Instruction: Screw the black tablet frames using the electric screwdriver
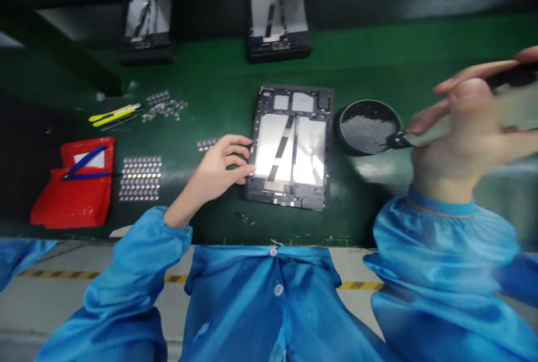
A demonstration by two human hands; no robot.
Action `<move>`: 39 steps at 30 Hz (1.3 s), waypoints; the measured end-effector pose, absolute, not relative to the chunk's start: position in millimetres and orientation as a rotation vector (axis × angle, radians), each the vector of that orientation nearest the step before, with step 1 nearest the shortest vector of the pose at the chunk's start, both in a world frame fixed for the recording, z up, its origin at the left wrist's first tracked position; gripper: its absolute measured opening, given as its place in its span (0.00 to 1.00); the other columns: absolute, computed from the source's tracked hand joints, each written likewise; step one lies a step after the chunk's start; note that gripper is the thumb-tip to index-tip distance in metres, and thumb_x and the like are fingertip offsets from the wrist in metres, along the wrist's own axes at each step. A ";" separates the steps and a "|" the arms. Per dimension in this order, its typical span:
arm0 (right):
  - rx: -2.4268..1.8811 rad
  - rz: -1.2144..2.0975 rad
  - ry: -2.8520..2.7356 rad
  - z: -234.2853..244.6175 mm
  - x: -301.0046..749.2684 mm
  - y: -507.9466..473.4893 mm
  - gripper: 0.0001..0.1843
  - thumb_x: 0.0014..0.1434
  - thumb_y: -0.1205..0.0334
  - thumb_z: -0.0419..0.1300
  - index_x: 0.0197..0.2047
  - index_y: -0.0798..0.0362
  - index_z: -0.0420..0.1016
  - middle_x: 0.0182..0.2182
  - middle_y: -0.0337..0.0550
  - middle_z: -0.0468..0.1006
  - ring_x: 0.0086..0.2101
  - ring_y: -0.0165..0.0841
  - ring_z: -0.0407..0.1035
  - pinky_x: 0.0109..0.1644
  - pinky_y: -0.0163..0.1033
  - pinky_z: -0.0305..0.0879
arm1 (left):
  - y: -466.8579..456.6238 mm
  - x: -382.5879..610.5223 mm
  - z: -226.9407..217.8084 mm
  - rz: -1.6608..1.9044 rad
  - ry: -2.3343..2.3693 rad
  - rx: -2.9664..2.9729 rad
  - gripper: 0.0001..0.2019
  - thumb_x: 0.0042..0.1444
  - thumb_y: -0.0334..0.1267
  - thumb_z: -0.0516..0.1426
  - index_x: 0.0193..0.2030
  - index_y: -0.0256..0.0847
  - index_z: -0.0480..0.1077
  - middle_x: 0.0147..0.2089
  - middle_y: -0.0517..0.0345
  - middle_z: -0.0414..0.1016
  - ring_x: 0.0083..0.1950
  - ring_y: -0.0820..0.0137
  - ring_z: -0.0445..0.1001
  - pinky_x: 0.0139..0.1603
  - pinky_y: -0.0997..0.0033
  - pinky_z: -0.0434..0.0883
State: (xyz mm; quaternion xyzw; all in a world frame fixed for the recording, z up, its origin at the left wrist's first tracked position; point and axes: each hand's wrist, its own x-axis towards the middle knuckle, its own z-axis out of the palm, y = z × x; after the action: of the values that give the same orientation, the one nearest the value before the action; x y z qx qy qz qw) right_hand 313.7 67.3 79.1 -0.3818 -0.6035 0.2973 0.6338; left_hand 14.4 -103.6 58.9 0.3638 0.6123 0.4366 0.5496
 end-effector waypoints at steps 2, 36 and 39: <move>-0.658 0.730 -1.321 74.9 313.1 76.5 0.31 0.60 0.55 0.66 0.52 0.61 0.52 0.36 0.38 0.67 0.28 0.18 0.66 0.27 0.24 0.64 | -105.6 15.8 57.6 1.042 1.460 0.841 0.29 0.52 0.35 0.76 0.59 0.42 0.73 0.50 0.55 0.74 0.41 0.70 0.80 0.32 0.72 0.88; -0.670 0.788 -1.402 42.0 319.8 98.4 0.35 0.58 0.43 0.73 0.54 0.52 0.59 0.33 0.35 0.71 0.22 0.15 0.54 0.20 0.29 0.47 | -106.8 20.1 46.3 1.093 1.404 0.909 0.22 0.57 0.36 0.76 0.55 0.42 0.76 0.53 0.55 0.73 0.41 0.72 0.81 0.35 0.73 0.89; -0.649 0.732 -1.395 60.4 314.9 88.1 0.34 0.60 0.46 0.71 0.55 0.54 0.57 0.38 0.36 0.73 0.23 0.16 0.59 0.20 0.28 0.50 | -105.2 23.7 43.0 1.106 1.388 0.927 0.22 0.56 0.34 0.75 0.55 0.40 0.76 0.52 0.54 0.73 0.42 0.70 0.81 0.35 0.72 0.89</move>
State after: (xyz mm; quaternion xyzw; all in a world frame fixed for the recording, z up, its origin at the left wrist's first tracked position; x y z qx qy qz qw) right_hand 314.9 88.1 60.4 -0.2867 -0.6161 0.3231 0.6586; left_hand 23.7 -105.2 43.0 0.3900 0.5838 0.4653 0.5391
